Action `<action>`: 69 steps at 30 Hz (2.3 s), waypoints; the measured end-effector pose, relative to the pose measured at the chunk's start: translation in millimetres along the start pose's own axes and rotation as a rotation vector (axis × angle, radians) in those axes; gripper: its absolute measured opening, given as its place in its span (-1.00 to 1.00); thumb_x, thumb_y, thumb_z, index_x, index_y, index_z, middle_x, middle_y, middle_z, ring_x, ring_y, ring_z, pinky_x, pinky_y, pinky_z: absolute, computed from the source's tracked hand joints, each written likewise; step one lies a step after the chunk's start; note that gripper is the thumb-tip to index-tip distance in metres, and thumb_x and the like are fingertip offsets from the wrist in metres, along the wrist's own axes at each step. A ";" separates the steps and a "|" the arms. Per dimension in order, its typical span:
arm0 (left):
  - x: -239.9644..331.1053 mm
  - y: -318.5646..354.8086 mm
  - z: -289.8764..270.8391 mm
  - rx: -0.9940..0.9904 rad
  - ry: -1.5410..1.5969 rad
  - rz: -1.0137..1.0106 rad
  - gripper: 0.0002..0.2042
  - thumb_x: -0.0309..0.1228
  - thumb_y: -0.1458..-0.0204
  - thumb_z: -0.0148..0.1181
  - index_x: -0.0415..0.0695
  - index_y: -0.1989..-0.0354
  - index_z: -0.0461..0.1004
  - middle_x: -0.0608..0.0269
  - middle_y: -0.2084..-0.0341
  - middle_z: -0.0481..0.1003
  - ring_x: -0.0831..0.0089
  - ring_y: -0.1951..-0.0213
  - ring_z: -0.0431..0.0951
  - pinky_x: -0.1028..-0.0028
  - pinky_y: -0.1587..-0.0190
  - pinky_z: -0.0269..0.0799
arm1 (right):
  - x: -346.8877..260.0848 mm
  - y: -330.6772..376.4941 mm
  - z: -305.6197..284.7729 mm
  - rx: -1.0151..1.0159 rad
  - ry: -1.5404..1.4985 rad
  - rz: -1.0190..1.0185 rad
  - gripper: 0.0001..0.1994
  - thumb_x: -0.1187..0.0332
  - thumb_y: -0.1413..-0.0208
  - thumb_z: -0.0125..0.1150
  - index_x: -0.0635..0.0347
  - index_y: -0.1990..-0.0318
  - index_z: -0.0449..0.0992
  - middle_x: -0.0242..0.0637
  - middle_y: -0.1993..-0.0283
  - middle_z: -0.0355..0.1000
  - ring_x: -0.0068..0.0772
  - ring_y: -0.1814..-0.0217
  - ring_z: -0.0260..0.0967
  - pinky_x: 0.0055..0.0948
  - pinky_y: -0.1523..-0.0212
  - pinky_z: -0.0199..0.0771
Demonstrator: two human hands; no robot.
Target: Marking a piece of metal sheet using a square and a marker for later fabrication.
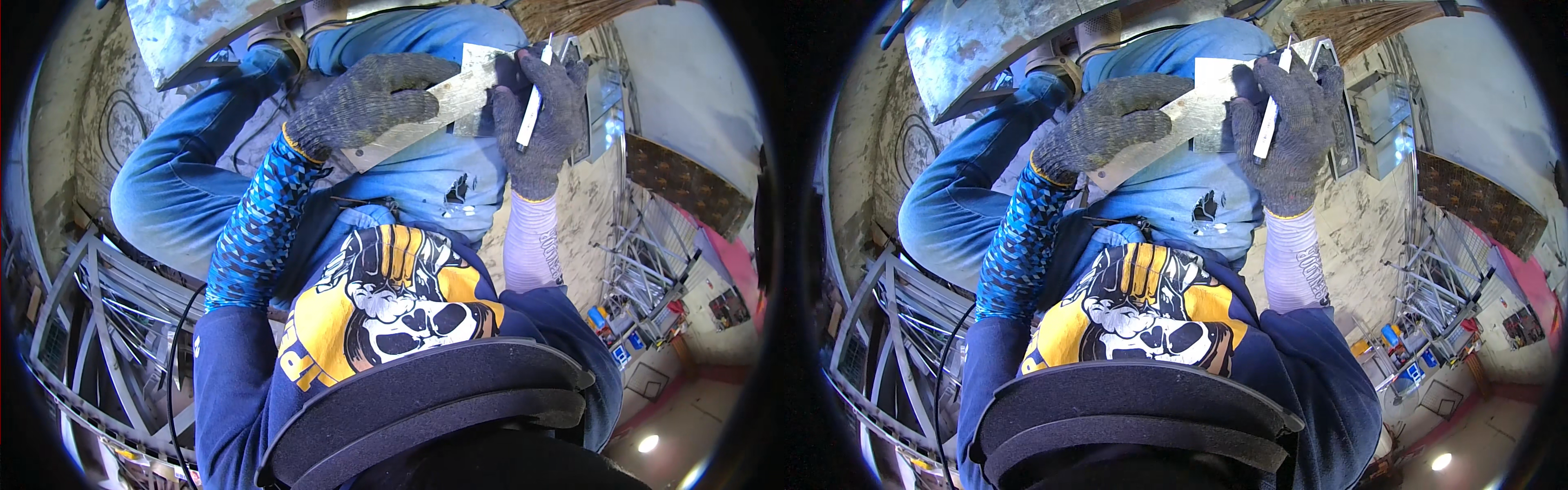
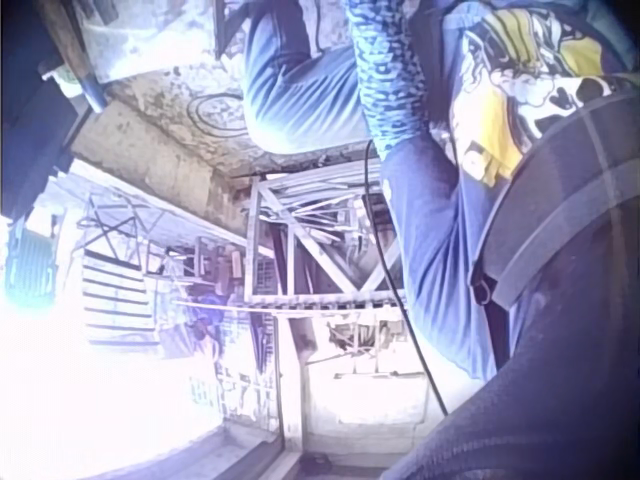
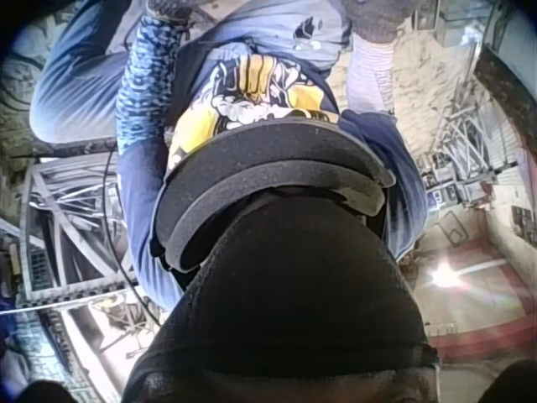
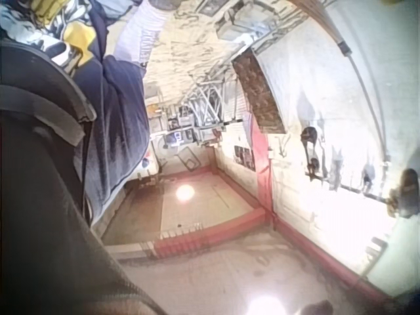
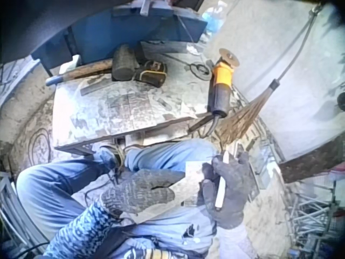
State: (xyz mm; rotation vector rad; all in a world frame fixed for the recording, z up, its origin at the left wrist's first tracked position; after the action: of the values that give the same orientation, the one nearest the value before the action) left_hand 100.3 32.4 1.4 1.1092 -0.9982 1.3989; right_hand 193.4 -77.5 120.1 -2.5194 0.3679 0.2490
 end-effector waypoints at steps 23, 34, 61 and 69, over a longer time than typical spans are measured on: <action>-2.4 1.9 4.5 0.028 0.037 0.029 -0.57 -0.43 -0.14 0.25 -0.33 -0.16 0.42 0.06 -0.06 0.53 0.39 -0.08 0.50 0.38 -0.16 0.40 | 3.0 3.9 5.0 -0.016 0.013 0.027 -0.63 0.33 -0.07 0.39 0.11 -0.04 0.49 -0.23 0.00 0.58 -0.18 -0.16 0.49 0.08 -0.49 -0.13; -2.2 0.7 5.7 -0.001 0.086 0.022 -0.56 -0.42 -0.14 0.26 -0.33 -0.17 0.41 0.07 -0.06 0.52 0.40 -0.08 0.49 0.39 -0.17 0.39 | 3.7 4.0 4.8 -0.017 0.021 0.007 -0.63 0.31 -0.07 0.36 0.10 -0.05 0.48 -0.25 0.00 0.56 -0.15 -0.19 0.46 0.13 -0.46 -0.08; -10.2 3.6 5.1 0.031 0.043 -0.054 -0.48 -0.33 -0.10 0.26 -0.21 -0.25 0.41 0.07 -0.16 0.47 0.32 -0.18 0.44 0.34 -0.26 0.30 | 2.5 1.6 5.6 -0.042 0.043 -0.004 -0.60 0.28 -0.05 0.37 0.09 -0.05 0.48 -0.26 0.02 0.54 -0.09 -0.20 0.45 0.18 -0.42 0.00; -8.1 4.2 5.4 0.045 0.079 -0.077 -0.48 -0.32 -0.10 0.26 -0.23 -0.24 0.41 0.06 -0.14 0.48 0.30 -0.18 0.44 0.34 -0.26 0.29 | 2.7 -1.1 3.1 -0.065 0.014 -0.010 -0.63 0.26 -0.08 0.33 0.09 -0.04 0.48 -0.22 0.00 0.55 -0.01 -0.18 0.46 0.18 -0.41 0.04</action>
State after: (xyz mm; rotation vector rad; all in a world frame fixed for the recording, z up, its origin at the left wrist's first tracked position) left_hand 97.0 24.9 -5.2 1.1053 -0.8628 1.3975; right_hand 196.1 -75.4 117.5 -2.5875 0.3577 0.2425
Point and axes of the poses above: each hand's wrist, its own y-axis away from the middle knuckle, its own z-axis out of the palm, x = y × z, the point moved 10 cm from there along -y, towards the middle knuckle
